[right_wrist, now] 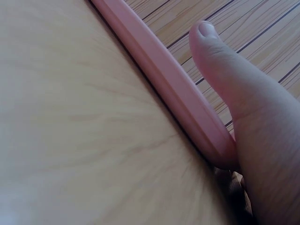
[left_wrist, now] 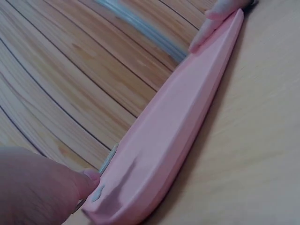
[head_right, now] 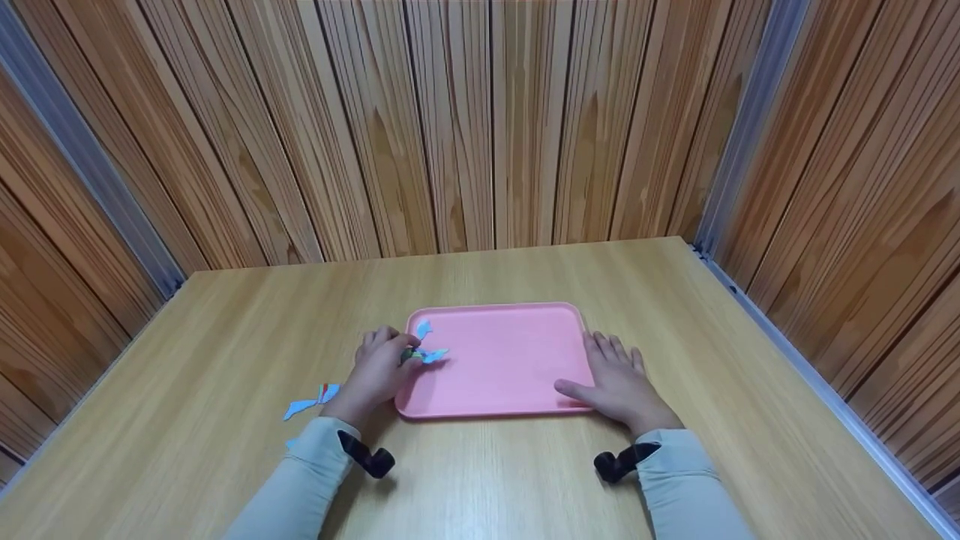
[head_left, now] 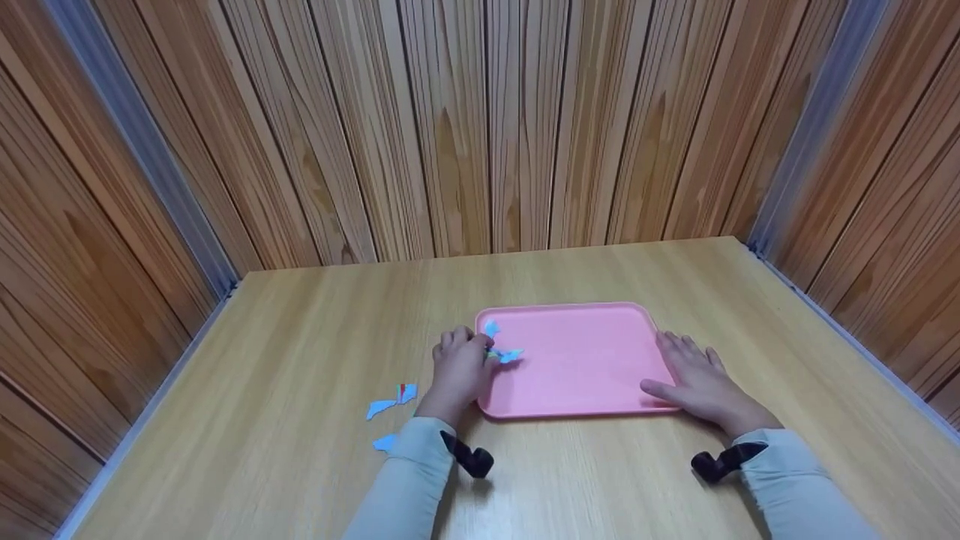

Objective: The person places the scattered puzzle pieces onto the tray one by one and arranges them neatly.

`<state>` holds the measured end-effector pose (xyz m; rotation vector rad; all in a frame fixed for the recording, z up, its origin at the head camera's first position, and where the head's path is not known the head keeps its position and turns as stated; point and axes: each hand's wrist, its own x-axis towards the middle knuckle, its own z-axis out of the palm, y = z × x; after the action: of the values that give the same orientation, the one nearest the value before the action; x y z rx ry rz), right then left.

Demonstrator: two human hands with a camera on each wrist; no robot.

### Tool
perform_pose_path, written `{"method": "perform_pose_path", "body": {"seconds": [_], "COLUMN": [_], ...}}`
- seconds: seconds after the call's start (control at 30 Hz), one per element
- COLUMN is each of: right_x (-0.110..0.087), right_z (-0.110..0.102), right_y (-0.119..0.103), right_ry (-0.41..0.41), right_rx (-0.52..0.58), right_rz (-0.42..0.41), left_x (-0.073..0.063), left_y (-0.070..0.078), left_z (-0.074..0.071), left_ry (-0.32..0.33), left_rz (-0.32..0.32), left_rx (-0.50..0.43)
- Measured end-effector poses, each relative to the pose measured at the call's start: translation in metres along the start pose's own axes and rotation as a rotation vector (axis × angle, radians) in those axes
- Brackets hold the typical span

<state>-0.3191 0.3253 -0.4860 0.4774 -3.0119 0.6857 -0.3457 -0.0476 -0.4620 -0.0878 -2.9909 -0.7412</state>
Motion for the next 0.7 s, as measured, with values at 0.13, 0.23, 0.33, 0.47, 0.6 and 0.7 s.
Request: {"method": "perform_pose_path", "body": {"seconds": [0.13, 0.23, 0.33, 0.47, 0.6, 0.7], "right_x": [-0.001, 0.001, 0.004, 0.003, 0.000, -0.001], "right_z": [0.001, 0.003, 0.004, 0.002, 0.000, 0.000], "right_y": [0.000, 0.000, -0.001, -0.001, -0.001, 0.000], "right_ry": [0.004, -0.005, -0.015, -0.022, -0.029, -0.031], "right_rx": [0.008, 0.014, 0.017, 0.023, 0.030, 0.032], "right_rz": [-0.005, -0.002, 0.003, 0.015, 0.027, 0.028], "left_x": [0.001, 0.000, -0.001, -0.002, -0.002, -0.002], "left_y": [0.005, 0.007, 0.011, 0.016, 0.019, 0.020], "left_z": [0.007, 0.009, 0.010, 0.014, 0.019, 0.022], "left_ry": [-0.017, -0.023, -0.023, -0.034, -0.035, -0.018], "left_rz": [0.007, 0.008, 0.005, 0.004, 0.005, 0.012], "left_rx": [0.025, 0.027, 0.022, 0.028, 0.052, 0.070]}}
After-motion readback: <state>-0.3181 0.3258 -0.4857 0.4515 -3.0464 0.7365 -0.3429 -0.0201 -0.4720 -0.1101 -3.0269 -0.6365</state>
